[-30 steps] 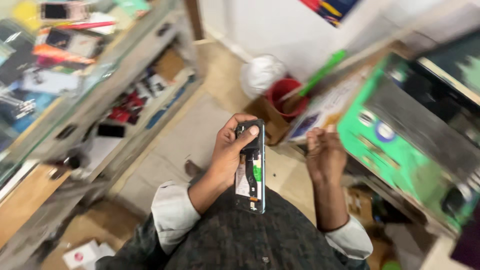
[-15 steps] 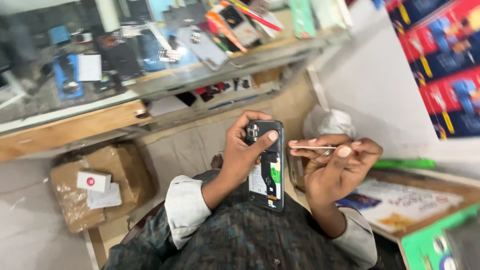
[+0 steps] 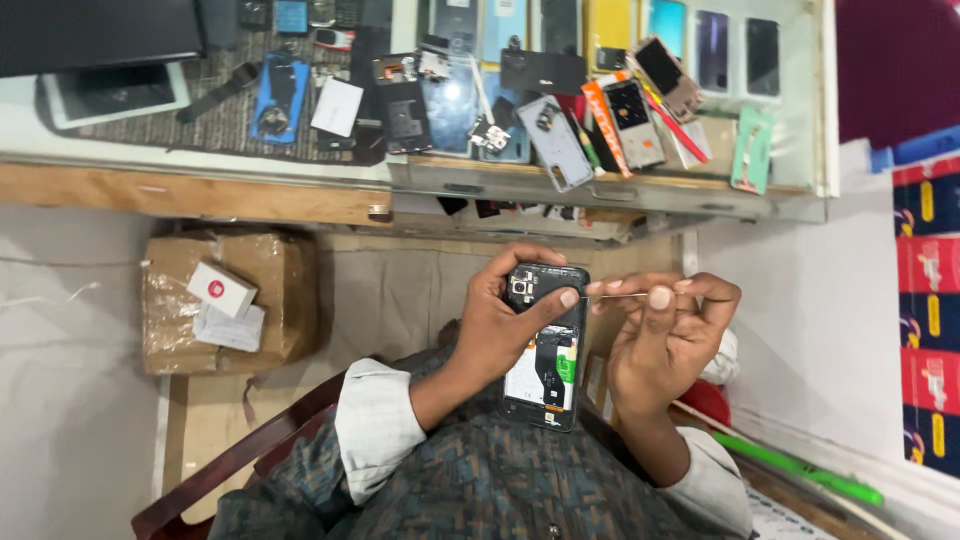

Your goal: The person disassembles a smartphone by prying open the back cover and removing internal components. They use a metal tool to separate parts and manipulate the device with both hands, then reassemble it by aligning and pressing the back cover back into place.

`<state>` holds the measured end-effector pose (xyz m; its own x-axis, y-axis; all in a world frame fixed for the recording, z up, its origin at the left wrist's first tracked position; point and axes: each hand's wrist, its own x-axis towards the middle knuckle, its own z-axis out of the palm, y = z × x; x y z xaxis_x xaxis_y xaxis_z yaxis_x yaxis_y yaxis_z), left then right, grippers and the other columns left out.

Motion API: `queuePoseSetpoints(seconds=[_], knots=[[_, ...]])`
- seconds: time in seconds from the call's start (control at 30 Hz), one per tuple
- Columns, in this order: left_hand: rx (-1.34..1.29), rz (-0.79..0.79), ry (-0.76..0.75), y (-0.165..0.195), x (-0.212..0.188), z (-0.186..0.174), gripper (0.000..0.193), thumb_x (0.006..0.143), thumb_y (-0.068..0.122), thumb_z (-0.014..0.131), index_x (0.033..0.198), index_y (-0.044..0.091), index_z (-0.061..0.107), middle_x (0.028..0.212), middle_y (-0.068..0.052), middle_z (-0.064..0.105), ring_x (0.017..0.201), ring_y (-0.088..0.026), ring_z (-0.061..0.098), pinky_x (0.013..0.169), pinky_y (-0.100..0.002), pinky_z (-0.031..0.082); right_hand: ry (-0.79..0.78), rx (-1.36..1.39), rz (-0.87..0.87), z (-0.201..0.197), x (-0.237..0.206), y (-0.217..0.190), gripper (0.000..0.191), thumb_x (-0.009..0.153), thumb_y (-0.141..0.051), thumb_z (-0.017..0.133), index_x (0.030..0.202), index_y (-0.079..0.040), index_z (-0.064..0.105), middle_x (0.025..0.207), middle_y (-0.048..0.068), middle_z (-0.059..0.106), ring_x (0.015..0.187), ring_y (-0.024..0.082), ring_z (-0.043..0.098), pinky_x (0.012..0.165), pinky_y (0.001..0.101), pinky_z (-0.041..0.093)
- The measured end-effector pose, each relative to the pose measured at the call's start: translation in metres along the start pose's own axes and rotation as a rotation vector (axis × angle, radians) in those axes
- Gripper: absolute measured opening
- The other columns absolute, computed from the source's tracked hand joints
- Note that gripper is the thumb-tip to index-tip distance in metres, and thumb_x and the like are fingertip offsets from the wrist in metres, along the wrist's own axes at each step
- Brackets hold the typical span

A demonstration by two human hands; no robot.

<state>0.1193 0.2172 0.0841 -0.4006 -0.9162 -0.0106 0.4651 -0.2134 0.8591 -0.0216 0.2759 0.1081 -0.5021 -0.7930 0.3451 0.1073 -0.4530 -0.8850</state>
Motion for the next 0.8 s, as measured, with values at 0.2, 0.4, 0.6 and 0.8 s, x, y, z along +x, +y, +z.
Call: queuePoseSetpoints(seconds=[0.2,0.4,0.6,0.8], knots=[[-0.043,0.028,0.084,0.009,0.010,-0.011,0.034,0.091,0.009,0.081,0.117,0.001,0.062,0.101,-0.003,0.072,0.088,-0.005,0.068,0.076,-0.022,0.058,-0.073,0.122,0.216,-0.004,0.020,0.021,0.030,0.103,-0.002,0.068,0.130,0.000,0.053,0.103,0.017,0.071,0.093,0.021,0.069,0.077,0.0311,0.056],[-0.055,0.080,0.142,0.011,0.026,-0.012,0.034,0.092,0.010,0.080,0.118,0.001,0.062,0.099,-0.003,0.071,0.083,-0.005,0.066,0.072,-0.021,0.055,-0.140,0.194,0.332,-0.006,0.047,0.038,0.014,0.102,0.002,0.067,0.115,0.007,0.065,0.107,0.020,0.073,0.096,0.026,0.073,0.086,0.0366,0.061],[-0.299,0.069,0.149,0.001,0.051,-0.001,0.032,0.092,0.005,0.077,0.119,0.002,0.060,0.098,-0.004,0.072,0.081,-0.006,0.068,0.071,-0.023,0.058,-0.150,0.084,0.130,-0.005,0.070,0.026,0.011,0.106,0.004,0.065,0.113,0.005,0.057,0.104,0.024,0.072,0.097,0.034,0.076,0.086,0.0424,0.066],[-0.307,0.131,0.152,-0.014,0.074,0.019,0.033,0.093,0.004,0.077,0.120,0.003,0.058,0.099,-0.003,0.071,0.085,-0.006,0.067,0.075,-0.023,0.056,-0.235,0.065,0.117,-0.016,0.090,0.013,0.013,0.104,0.001,0.063,0.111,0.003,0.052,0.103,0.025,0.073,0.097,0.035,0.076,0.087,0.0451,0.068]])
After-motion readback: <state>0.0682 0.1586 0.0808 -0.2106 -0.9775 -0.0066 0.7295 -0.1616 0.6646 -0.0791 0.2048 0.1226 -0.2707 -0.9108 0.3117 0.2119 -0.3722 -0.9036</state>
